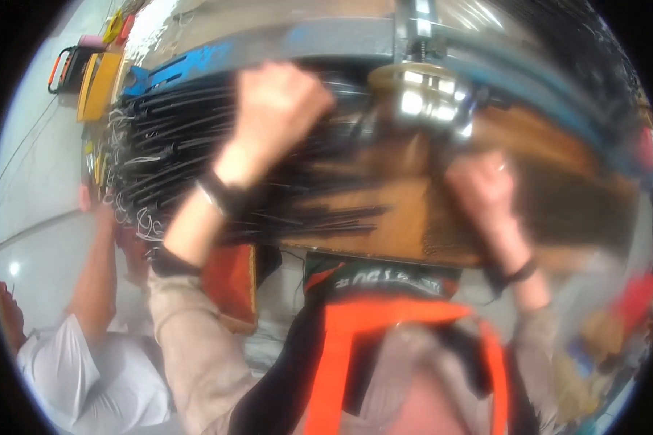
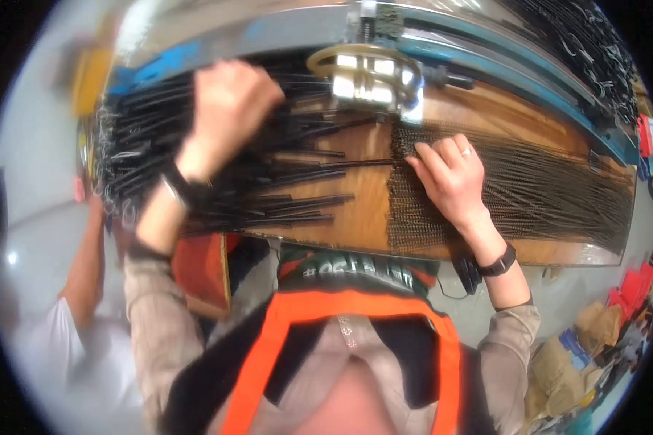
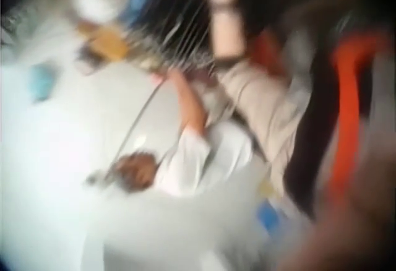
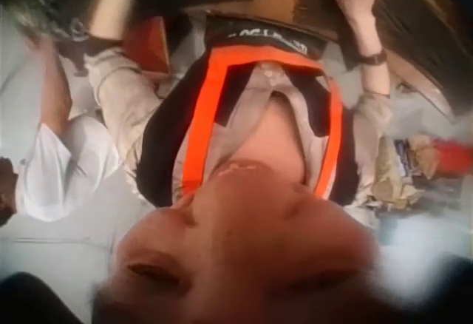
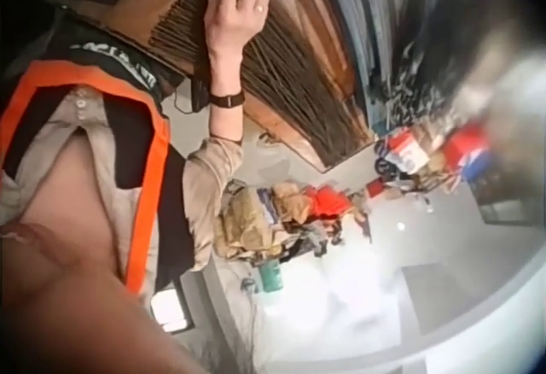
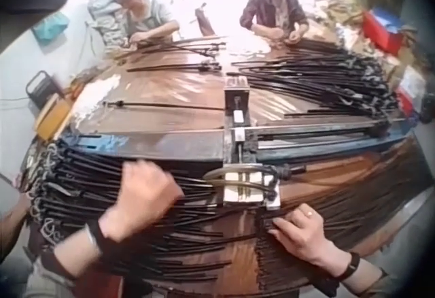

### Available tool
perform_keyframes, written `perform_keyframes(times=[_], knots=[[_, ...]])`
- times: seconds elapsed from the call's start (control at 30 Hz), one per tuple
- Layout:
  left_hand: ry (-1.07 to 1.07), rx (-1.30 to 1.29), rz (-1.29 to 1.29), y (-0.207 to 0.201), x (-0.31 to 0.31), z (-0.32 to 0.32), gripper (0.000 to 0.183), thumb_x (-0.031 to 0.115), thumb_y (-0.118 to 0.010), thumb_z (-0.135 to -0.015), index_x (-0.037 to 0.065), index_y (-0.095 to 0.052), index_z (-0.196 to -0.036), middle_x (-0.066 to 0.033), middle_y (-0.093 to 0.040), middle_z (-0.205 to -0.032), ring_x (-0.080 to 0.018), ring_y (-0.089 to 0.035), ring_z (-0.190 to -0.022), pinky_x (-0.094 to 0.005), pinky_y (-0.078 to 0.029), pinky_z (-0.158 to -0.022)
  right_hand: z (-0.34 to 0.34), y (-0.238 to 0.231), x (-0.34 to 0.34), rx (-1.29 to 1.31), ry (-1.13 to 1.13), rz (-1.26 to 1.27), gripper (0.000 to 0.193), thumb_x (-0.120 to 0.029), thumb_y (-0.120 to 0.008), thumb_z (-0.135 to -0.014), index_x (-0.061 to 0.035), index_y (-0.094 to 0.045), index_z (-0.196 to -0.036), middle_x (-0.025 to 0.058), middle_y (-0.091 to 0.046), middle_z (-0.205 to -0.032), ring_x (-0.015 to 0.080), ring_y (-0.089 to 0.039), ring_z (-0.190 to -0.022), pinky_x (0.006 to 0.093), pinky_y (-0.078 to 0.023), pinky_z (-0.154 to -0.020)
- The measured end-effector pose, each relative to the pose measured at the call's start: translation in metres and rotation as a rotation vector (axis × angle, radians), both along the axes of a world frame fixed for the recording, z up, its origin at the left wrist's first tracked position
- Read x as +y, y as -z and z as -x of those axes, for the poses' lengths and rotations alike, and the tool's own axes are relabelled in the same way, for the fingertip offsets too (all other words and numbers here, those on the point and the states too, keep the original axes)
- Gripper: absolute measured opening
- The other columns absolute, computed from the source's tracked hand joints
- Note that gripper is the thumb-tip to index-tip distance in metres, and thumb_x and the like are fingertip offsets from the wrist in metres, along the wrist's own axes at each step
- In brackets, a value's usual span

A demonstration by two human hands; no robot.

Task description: Sorting and bundling thin metal rods using an alignment fixture.

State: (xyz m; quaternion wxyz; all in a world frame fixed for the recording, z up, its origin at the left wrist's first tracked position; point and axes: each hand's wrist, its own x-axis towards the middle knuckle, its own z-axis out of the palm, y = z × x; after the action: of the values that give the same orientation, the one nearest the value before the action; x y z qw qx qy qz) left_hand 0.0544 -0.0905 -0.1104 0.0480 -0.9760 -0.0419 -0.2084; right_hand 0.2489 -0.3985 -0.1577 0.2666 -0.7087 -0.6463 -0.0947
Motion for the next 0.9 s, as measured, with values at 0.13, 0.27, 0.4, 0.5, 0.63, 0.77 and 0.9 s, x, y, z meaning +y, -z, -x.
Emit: perform_keyframes(times=[0.13, 0.27, 0.4, 0.5, 0.63, 0.77, 0.9], knots=[[-0.014, 0.164, 0.106, 0.019, -0.063, 0.029, 0.015, 0.02, -0.069, -0.08, 0.014, -0.056, -0.084, -0.0032, -0.051, -0.082, -0.0204, -0.051, -0.078, -0.0377, -0.038, -0.069, 0.019, -0.017, 0.022, 0.143, -0.011, 0.181, 0.024, -0.016, -0.076, -0.078, -0.0059, -0.068, -0.098, 0.0091, -0.06, -0.084, 0.0273, -0.06, -0.079, 0.0397, -0.049, -0.067], [-0.006, 0.16, 0.137, 0.028, -0.068, 0.033, 0.008, 0.013, -0.059, -0.082, 0.012, -0.056, -0.09, -0.005, -0.052, -0.086, -0.023, -0.053, -0.082, -0.0376, -0.045, -0.068, 0.023, -0.034, 0.021, 0.476, -0.057, 0.187, 0.015, -0.015, -0.066, -0.091, -0.0029, -0.069, -0.098, 0.0079, -0.062, -0.079, 0.0198, -0.059, -0.071, 0.0314, -0.045, -0.06], [0.037, 0.059, 0.386, 0.019, -0.09, 0.042, 0.016, 0.012, -0.059, -0.082, 0.008, -0.055, -0.097, -0.0081, -0.054, -0.087, -0.0257, -0.06, -0.083, -0.0386, -0.052, -0.064, 0.028, -0.046, 0.024, 1.135, 0.259, 0.383, 0.02, -0.016, -0.059, -0.097, -0.0009, -0.068, -0.104, 0.0029, -0.06, -0.079, 0.0124, -0.056, -0.071, 0.0262, -0.042, -0.06], [0.125, 0.139, 0.466, 0.005, -0.104, 0.049, 0.023, 0.012, -0.059, -0.082, 0.006, -0.054, -0.103, -0.0115, -0.058, -0.087, -0.0284, -0.065, -0.081, -0.0384, -0.056, -0.062, 0.037, -0.046, 0.024, 0.934, 0.104, 0.389, 0.025, -0.018, -0.053, -0.101, -0.0007, -0.067, -0.112, -0.0015, -0.057, -0.077, 0.0081, -0.053, -0.072, 0.0234, -0.04, -0.061], [0.138, 0.095, 0.419, -0.003, -0.114, 0.042, 0.024, 0.012, -0.06, -0.081, 0.006, -0.055, -0.103, -0.0126, -0.06, -0.087, -0.0291, -0.067, -0.079, -0.0391, -0.055, -0.061, 0.031, -0.037, 0.006, 0.845, 0.003, 0.237, 0.025, -0.01, -0.052, -0.099, -0.0021, -0.065, -0.118, 0.0035, -0.059, -0.077, 0.0134, -0.056, -0.071, 0.0249, -0.042, -0.062], [0.146, 0.231, 0.395, -0.026, -0.124, 0.031, 0.025, 0.013, -0.061, -0.08, 0.005, -0.055, -0.103, -0.0129, -0.06, -0.085, -0.0297, -0.066, -0.078, -0.0387, -0.054, -0.06, 0.034, -0.038, -0.001, 0.416, -0.078, 0.071, 0.032, 0.0, -0.054, -0.09, -0.0028, -0.064, -0.121, 0.0096, -0.06, -0.08, 0.0217, -0.059, -0.074, 0.0298, -0.047, -0.066], [0.356, 0.264, 0.302, -0.046, -0.13, 0.003, 0.026, 0.013, -0.06, -0.08, 0.005, -0.056, -0.105, -0.0125, -0.06, -0.085, -0.0313, -0.064, -0.076, -0.0405, -0.053, -0.059, 0.032, -0.071, -0.007, 0.176, -0.169, 0.235, 0.049, -0.001, -0.057, -0.079, -0.0009, -0.056, -0.128, 0.015, -0.067, -0.105, 0.0316, -0.063, -0.095, 0.0394, -0.054, -0.08]])
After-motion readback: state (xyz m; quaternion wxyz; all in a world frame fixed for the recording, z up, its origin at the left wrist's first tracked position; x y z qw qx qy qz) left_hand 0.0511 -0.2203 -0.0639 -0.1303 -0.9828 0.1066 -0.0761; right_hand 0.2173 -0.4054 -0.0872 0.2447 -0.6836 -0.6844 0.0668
